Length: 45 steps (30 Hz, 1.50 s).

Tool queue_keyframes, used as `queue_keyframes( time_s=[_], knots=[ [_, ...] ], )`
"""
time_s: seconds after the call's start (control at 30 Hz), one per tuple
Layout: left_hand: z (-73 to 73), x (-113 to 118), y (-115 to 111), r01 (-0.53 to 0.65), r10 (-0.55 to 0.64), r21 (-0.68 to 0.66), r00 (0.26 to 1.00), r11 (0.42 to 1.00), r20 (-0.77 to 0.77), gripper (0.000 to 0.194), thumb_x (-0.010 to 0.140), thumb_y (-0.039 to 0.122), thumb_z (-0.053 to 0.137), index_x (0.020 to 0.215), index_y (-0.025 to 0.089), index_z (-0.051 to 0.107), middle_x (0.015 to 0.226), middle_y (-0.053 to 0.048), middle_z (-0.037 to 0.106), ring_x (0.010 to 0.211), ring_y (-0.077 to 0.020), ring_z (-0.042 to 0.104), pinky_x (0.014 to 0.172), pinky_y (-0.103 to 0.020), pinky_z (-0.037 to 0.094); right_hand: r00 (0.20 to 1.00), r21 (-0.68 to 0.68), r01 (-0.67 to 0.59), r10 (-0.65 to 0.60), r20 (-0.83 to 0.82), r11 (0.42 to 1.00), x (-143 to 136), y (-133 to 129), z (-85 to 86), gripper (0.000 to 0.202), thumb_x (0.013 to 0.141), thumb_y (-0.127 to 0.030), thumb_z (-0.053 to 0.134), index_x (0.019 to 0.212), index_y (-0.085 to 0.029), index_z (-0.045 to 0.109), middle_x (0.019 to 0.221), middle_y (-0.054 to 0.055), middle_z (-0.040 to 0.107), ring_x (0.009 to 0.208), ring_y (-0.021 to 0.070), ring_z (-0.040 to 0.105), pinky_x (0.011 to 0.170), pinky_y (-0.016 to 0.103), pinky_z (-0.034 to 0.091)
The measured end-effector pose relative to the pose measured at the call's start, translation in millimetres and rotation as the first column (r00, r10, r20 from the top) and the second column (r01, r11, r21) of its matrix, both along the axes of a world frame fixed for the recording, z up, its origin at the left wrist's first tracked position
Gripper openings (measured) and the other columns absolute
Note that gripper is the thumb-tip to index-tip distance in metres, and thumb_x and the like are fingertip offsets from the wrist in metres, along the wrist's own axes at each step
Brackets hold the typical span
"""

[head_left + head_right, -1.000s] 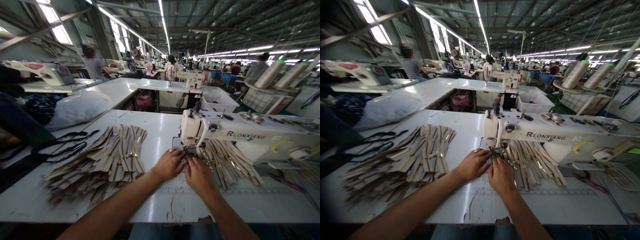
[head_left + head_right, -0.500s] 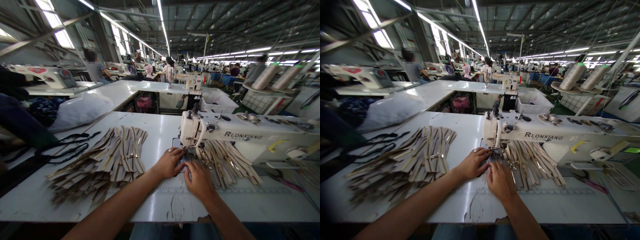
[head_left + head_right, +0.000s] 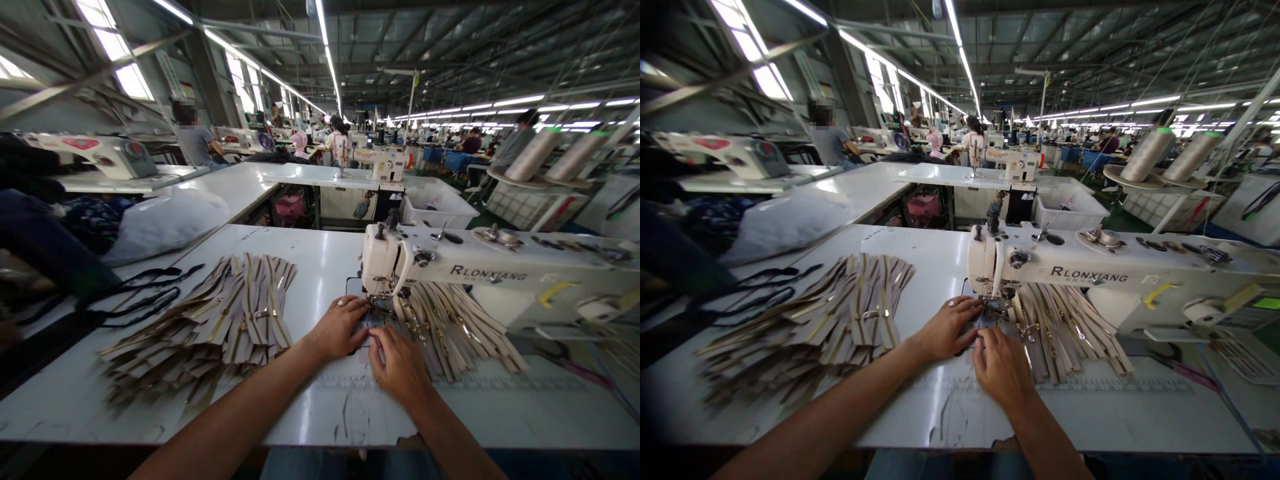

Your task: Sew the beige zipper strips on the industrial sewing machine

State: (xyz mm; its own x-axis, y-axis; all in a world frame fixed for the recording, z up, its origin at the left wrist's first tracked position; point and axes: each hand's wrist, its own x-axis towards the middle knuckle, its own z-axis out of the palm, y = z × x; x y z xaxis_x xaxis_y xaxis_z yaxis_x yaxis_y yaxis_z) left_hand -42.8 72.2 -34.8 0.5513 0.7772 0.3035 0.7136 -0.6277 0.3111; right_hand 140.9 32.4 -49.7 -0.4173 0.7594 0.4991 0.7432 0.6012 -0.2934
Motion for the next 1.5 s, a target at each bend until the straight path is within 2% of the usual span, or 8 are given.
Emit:
queue_keyframes(
  time_s=[0.37, 0.53, 0.7, 0.83, 1.03, 1.17, 1.37, 1.5],
  knots=[
    [3.9, 1, -2, -0.050, 0.039, -0.087, 0.991, 0.995, -0.125, 0.052, 0.094, 0.035, 0.044, 0.140, 0.011, 0.038, 0.148, -0.012, 0.037, 0.138, -0.0275, 0.030, 0.114, -0.053, 0.024, 1.000, -0.026, -0.012, 0.012, -0.017, 1.000, 0, 0, -1.1, 0.023, 0.092, -0.020, 0.038, 0.096, -0.016, 0.061, 0.082, 0.005, 0.063, 0.072, 0.0183, 0.062, 0.064, 0.030, 0.042],
    [21.5, 19, -25, -0.188, 0.162, -0.049, 0.933, 0.981, -0.322, 0.045, 0.092, 0.030, 0.050, 0.127, 0.002, 0.051, 0.133, -0.022, 0.051, 0.126, -0.0322, 0.045, 0.111, -0.052, 0.029, 0.998, -0.058, 0.011, -0.015, -0.068, 0.998, 1, 4, -0.4, 0.028, 0.095, -0.021, 0.034, 0.095, -0.017, 0.061, 0.083, 0.005, 0.064, 0.076, 0.0192, 0.063, 0.067, 0.030, 0.043],
    [43.3, 39, -80, -0.003, -0.084, -0.212, 0.914, 0.977, -0.397, 0.027, 0.087, 0.015, 0.053, 0.111, 0.006, 0.061, 0.108, -0.017, 0.064, 0.104, -0.0294, 0.060, 0.098, -0.045, 0.045, 0.965, -0.059, 0.062, -0.075, -0.250, 0.996, 10, 5, -0.5, 0.028, 0.097, -0.023, 0.033, 0.097, -0.018, 0.061, 0.089, 0.006, 0.067, 0.081, 0.0178, 0.064, 0.072, 0.028, 0.045],
    [50.8, 32, -74, -0.035, -0.045, -0.203, 0.926, 0.979, -0.375, 0.024, 0.086, 0.003, 0.046, 0.101, 0.012, 0.063, 0.097, -0.010, 0.066, 0.086, -0.0248, 0.064, 0.080, -0.038, 0.052, 0.874, -0.043, 0.125, -0.131, -0.467, 0.991, 18, 5, 0.0, 0.027, 0.097, -0.025, 0.036, 0.098, -0.018, 0.062, 0.087, 0.006, 0.066, 0.079, 0.0166, 0.062, 0.070, 0.026, 0.046],
    [43.7, 6, -11, 0.168, -0.211, -0.215, 0.959, 0.962, -0.191, 0.025, 0.085, 0.011, 0.060, 0.108, 0.020, 0.063, 0.104, -0.005, 0.063, 0.099, -0.0208, 0.059, 0.092, -0.033, 0.044, 0.759, -0.051, 0.159, -0.155, -0.633, 0.986, 23, 7, 0.1, 0.027, 0.097, -0.028, 0.039, 0.097, -0.017, 0.063, 0.075, 0.002, 0.059, 0.061, 0.0130, 0.053, 0.058, 0.024, 0.043],
    [46.3, 6, -4, 0.194, -0.259, -0.276, 0.941, 0.941, -0.219, 0.022, 0.080, 0.010, 0.067, 0.098, 0.024, 0.068, 0.096, -0.002, 0.064, 0.093, -0.0195, 0.061, 0.093, -0.034, 0.041, 0.744, -0.043, 0.170, -0.158, -0.649, 0.984, 23, 8, 0.5, 0.028, 0.097, -0.029, 0.038, 0.097, -0.017, 0.063, 0.073, 0.002, 0.057, 0.062, 0.0133, 0.053, 0.059, 0.025, 0.043],
    [109.8, 8, -41, 0.385, -0.333, -0.326, 0.920, 0.863, 0.205, 0.010, 0.084, 0.011, 0.062, 0.091, 0.017, 0.067, 0.091, -0.004, 0.062, 0.081, -0.0142, 0.060, 0.076, -0.023, 0.047, 0.728, -0.063, 0.202, -0.193, -0.657, 0.977, 25, 6, 1.0, 0.030, 0.098, -0.032, 0.036, 0.096, -0.017, 0.062, 0.078, 0.006, 0.061, 0.068, 0.0171, 0.057, 0.063, 0.028, 0.046],
    [149.5, 8, -60, 0.333, -0.039, -0.326, 0.750, 0.885, 0.661, 0.011, 0.086, 0.024, 0.065, 0.090, 0.014, 0.062, 0.085, -0.003, 0.062, 0.079, -0.0137, 0.060, 0.074, -0.024, 0.050, 0.722, -0.042, 0.181, -0.162, -0.673, 0.983, 24, 4, 3.3, 0.030, 0.097, -0.032, 0.036, 0.096, -0.017, 0.062, 0.080, 0.007, 0.063, 0.069, 0.0169, 0.057, 0.063, 0.028, 0.046]
  ],
)
